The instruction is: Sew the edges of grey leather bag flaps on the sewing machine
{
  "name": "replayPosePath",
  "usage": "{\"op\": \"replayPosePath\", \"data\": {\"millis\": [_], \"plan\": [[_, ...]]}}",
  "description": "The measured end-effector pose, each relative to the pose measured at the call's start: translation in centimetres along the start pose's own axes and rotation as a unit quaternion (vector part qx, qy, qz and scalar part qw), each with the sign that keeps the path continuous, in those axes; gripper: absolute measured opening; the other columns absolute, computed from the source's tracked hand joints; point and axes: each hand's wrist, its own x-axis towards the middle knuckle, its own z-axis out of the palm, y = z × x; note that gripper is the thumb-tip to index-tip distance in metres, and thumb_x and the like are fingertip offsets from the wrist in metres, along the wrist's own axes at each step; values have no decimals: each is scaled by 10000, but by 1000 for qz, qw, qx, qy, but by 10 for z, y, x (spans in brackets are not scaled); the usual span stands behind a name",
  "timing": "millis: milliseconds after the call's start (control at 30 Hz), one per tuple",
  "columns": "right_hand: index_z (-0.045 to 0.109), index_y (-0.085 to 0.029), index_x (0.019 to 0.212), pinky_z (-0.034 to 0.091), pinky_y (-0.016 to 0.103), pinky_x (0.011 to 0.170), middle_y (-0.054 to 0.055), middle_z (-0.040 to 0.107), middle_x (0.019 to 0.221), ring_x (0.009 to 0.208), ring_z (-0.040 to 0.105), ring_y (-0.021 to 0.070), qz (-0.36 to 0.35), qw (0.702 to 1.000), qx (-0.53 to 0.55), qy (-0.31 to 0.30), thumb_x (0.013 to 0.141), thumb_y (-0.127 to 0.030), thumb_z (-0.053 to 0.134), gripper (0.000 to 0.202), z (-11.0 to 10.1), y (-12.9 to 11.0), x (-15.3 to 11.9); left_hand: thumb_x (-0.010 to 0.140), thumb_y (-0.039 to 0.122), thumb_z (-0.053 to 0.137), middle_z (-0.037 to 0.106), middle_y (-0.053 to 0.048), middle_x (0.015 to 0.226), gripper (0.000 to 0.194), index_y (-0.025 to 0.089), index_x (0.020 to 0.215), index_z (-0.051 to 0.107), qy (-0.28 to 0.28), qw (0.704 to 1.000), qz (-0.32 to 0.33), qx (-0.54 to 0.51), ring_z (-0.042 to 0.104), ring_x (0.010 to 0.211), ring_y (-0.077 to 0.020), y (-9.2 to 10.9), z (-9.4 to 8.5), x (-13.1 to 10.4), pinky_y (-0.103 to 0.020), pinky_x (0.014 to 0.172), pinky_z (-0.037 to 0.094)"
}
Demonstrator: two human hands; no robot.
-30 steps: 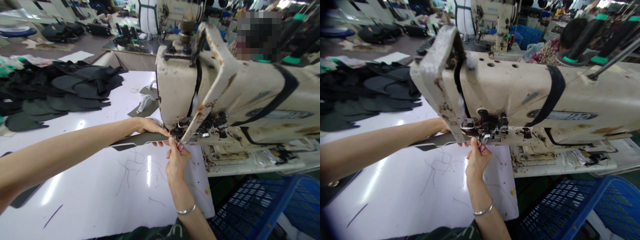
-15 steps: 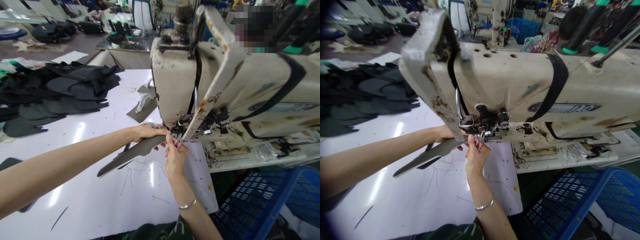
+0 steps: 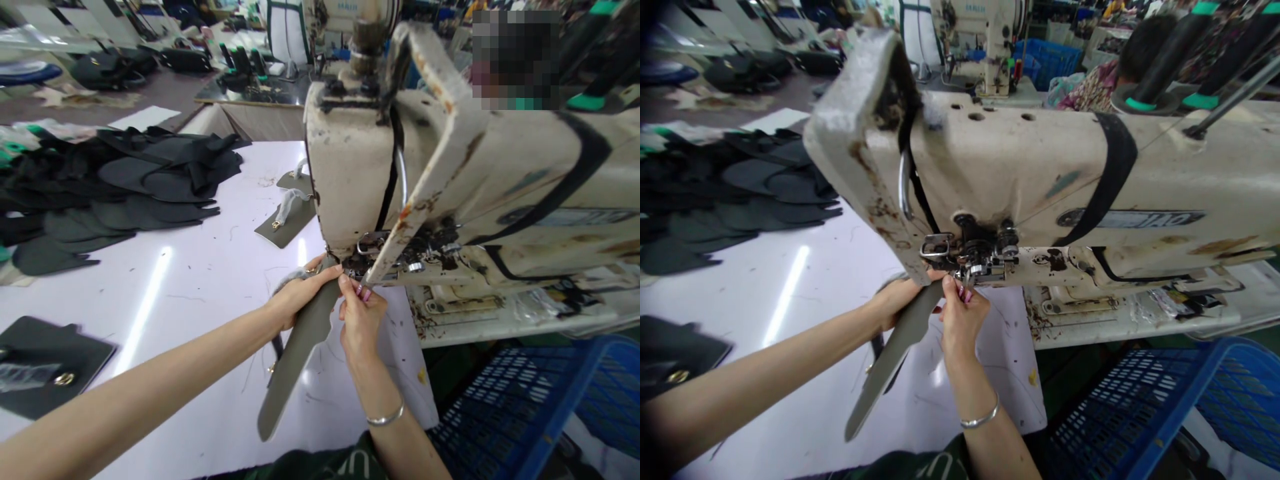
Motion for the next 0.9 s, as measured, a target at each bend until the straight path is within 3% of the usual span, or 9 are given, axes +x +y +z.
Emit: {"op": "replayPosePath", "data": {"millis": [100, 200, 267, 367, 500, 667, 900], "plan": [[582, -160, 562, 289, 198, 368, -84, 373, 420, 376, 319, 59, 1, 1000, -11, -7, 732, -466, 766, 396, -7, -3, 5, 656, 512, 834, 740, -24, 703, 601, 277, 1187, 683, 30, 998, 18, -47, 692, 570, -216, -18, 12, -4, -258, 462, 531], [493, -181, 495, 229, 204, 349, -84, 350, 398, 352, 295, 55, 11, 999, -35, -29, 708, -461, 776, 451, -15, -12, 10, 703, 497, 811, 767, -7, 855, 613, 326, 1263, 628, 53, 990, 62, -114, 728, 705, -199, -31, 29, -8, -251, 585, 578], [444, -193, 471, 212, 209, 355, -84, 336, 393, 356, 286, 55, 21, 997, -52, -54, 694, -444, 781, 476, -22, -19, 14, 731, 484, 797, 771, -2, 976, 601, 342, 1282, 604, 77, 982, 82, -149, 738, 798, -185, -36, 39, -11, -248, 678, 595], [489, -181, 490, 206, 211, 379, -85, 345, 419, 382, 277, 52, 29, 993, -66, -96, 674, -411, 791, 421, -32, -24, 18, 748, 492, 779, 770, 7, 986, 547, 331, 1244, 615, 107, 976, 82, -173, 740, 828, -179, -41, 50, -12, -262, 747, 606], [558, -163, 518, 197, 211, 404, -84, 362, 443, 407, 282, 54, 20, 988, -88, -123, 680, -382, 785, 355, -41, -23, 25, 744, 488, 778, 760, 7, 1025, 469, 311, 1154, 635, 116, 970, 93, -193, 740, 889, -192, -43, 56, -9, -279, 779, 610], [569, -159, 498, 245, 211, 447, -69, 432, 468, 451, 325, 62, -2, 989, -96, -116, 646, -329, 814, 334, -41, -27, 30, 763, 428, 762, 754, 36, 1024, 538, 358, 1263, 577, 125, 967, 105, -197, 729, 901, -175, -38, 59, -4, -256, 771, 602], [709, -170, 682, 369, 229, 544, -14, 638, 630, 592, 515, 129, -43, 985, -93, -141, 662, -273, 804, 141, -41, -28, 31, 806, 400, 699, 747, 66, 1028, 569, 412, 1340, 504, 126, 965, 154, -169, 720, 904, -154, -29, 57, 5, -221, 739, 586]]}}
